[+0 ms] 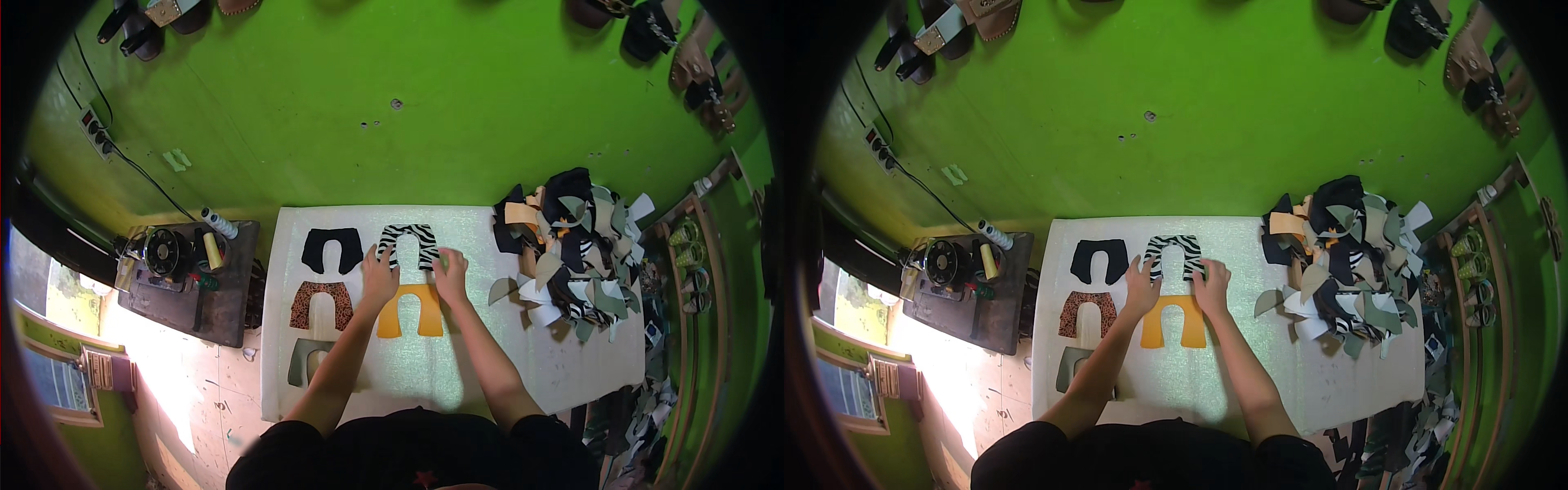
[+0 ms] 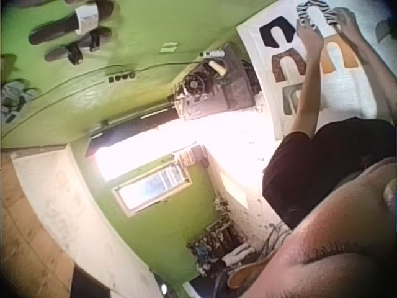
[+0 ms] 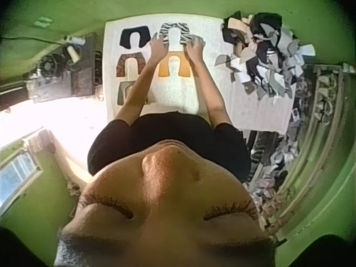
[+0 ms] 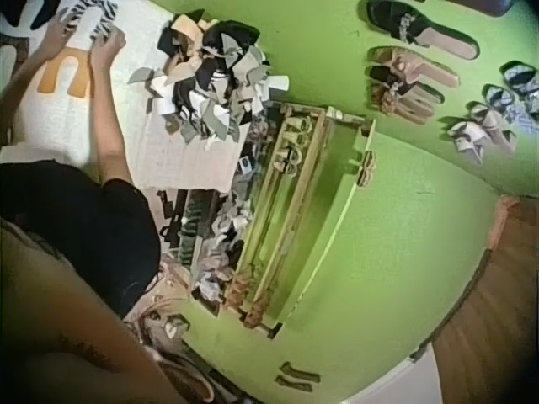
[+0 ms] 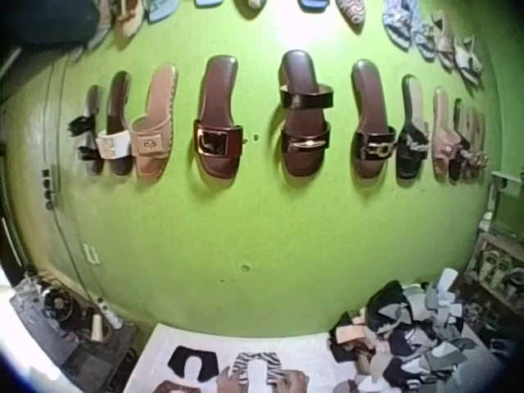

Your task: Organize and pair various cut pieces of shoe material on a workbench.

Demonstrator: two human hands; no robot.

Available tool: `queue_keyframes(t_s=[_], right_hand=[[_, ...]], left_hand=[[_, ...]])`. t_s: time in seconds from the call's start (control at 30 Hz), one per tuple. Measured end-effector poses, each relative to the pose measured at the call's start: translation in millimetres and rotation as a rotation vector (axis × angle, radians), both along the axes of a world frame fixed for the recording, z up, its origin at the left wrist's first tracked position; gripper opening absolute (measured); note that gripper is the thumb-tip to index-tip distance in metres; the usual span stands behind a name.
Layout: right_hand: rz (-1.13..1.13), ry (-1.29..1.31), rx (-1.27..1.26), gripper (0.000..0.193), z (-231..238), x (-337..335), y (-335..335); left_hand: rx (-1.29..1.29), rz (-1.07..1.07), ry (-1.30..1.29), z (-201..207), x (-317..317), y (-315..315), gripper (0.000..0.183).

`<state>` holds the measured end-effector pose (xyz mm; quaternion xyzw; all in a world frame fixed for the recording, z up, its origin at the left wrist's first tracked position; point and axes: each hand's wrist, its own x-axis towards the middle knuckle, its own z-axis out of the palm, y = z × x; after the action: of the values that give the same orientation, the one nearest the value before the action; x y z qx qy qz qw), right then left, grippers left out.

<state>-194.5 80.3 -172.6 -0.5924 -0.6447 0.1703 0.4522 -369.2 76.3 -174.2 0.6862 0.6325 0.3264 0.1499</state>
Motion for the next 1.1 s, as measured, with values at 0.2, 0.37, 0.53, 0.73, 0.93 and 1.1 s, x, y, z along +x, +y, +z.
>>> queue_keyframes(t_s=[0.2,0.37,0.53,0.73,0.93,1.1], right_hand=[[-0.056,0.127,-0.002,0.007,23.1,39.5,-122.9],[-0.171,0.117,-0.001,0.007,24.6,68.2,-184.5],[-0.217,0.127,0.052,0.009,42.5,99.1,-211.0],[-0.27,0.002,0.226,0.009,91.9,147.6,-205.0],[-0.486,0.026,0.267,0.013,122.9,217.4,-183.8],[-0.59,-0.167,0.042,0.032,150.1,279.8,-173.9]], left_hand=[[0.06,-0.096,-0.158,18.9,25.8,-84.4,0.038],[-0.024,-0.252,-0.216,21.5,53.1,-153.2,0.032],[-0.171,-0.41,-0.237,40.0,82.7,-183.6,0.029],[-0.231,-0.492,-0.359,67.0,122.3,-178.9,0.024],[-0.302,-0.527,-0.389,87.8,172.3,-172.4,0.024],[-0.285,-0.572,-0.445,92.6,199.5,-152.3,0.024]])
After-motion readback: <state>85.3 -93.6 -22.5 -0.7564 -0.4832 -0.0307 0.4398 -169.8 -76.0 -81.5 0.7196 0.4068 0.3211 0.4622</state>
